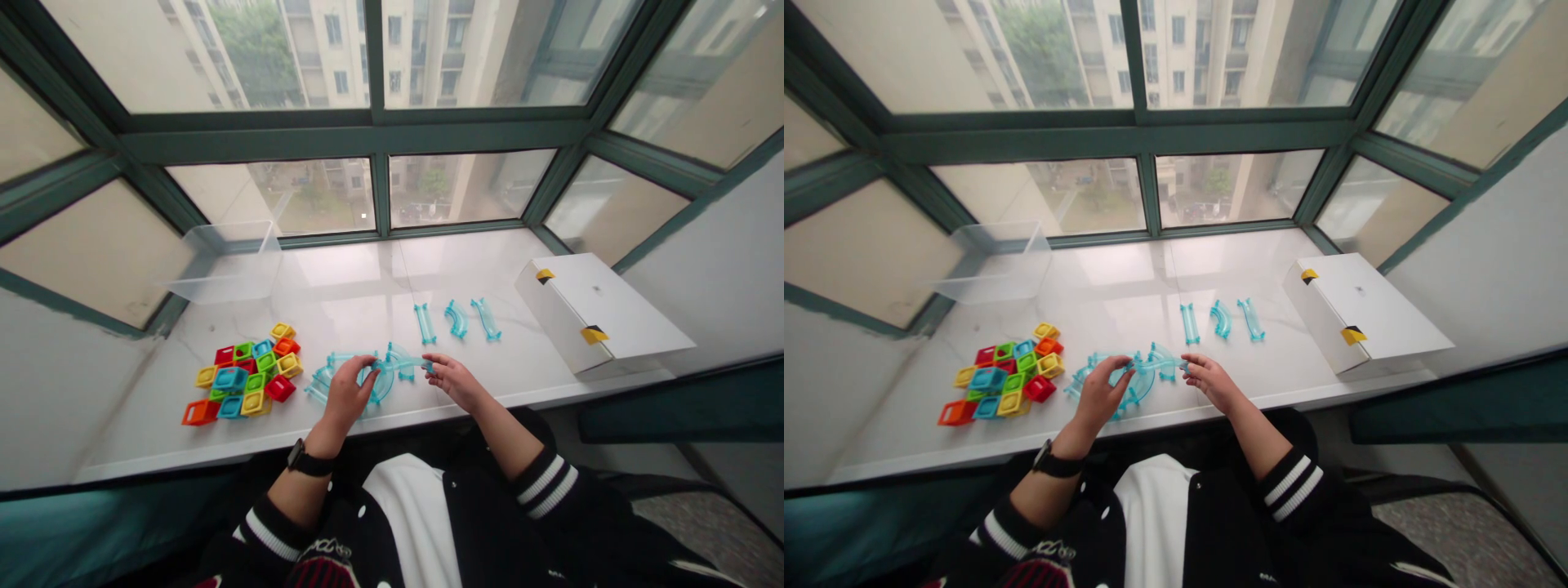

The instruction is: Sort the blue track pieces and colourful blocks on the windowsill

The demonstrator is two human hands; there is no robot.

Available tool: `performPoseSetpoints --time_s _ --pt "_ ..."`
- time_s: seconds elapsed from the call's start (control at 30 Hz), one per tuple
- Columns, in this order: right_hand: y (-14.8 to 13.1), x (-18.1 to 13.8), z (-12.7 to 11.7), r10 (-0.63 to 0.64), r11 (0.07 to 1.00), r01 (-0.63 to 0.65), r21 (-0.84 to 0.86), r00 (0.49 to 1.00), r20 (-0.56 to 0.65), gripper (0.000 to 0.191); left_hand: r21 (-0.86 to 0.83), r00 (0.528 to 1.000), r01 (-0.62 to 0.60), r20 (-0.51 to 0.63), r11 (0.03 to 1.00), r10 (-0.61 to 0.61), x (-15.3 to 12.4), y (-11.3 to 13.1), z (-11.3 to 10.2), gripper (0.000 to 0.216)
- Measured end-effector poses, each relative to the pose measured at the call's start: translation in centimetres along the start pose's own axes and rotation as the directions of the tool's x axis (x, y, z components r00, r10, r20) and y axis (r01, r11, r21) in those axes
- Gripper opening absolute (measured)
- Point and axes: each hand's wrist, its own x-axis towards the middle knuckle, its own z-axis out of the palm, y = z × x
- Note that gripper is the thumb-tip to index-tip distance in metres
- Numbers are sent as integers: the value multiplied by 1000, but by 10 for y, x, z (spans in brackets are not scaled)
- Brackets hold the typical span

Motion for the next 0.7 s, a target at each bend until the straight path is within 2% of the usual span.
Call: performPoseSetpoints --time_s 0.13,0.27,0.37,0.53,0.7 --pt "4 -2 -10 44 993 -37 -114 997 63 52 13 998 -67 -12 998 67 -2 2 -2 14" --pt "8 -3 -18 -13 959 45 -280 993 115 50 -17 994 -110 -2 994 110 -4 5 -4 16" --pt "7 -5 -23 -50 939 92 -333 990 134 51 -10 992 -128 12 992 128 -7 4 -9 22" --pt "-3 -12 -45 -88 936 109 -336 993 77 52 140 992 -110 -45 984 117 -23 -16 -23 33" --pt "-20 -24 -80 -162 954 139 -266 984 -68 52 255 987 -64 -127 965 99 -59 -52 -27 41"
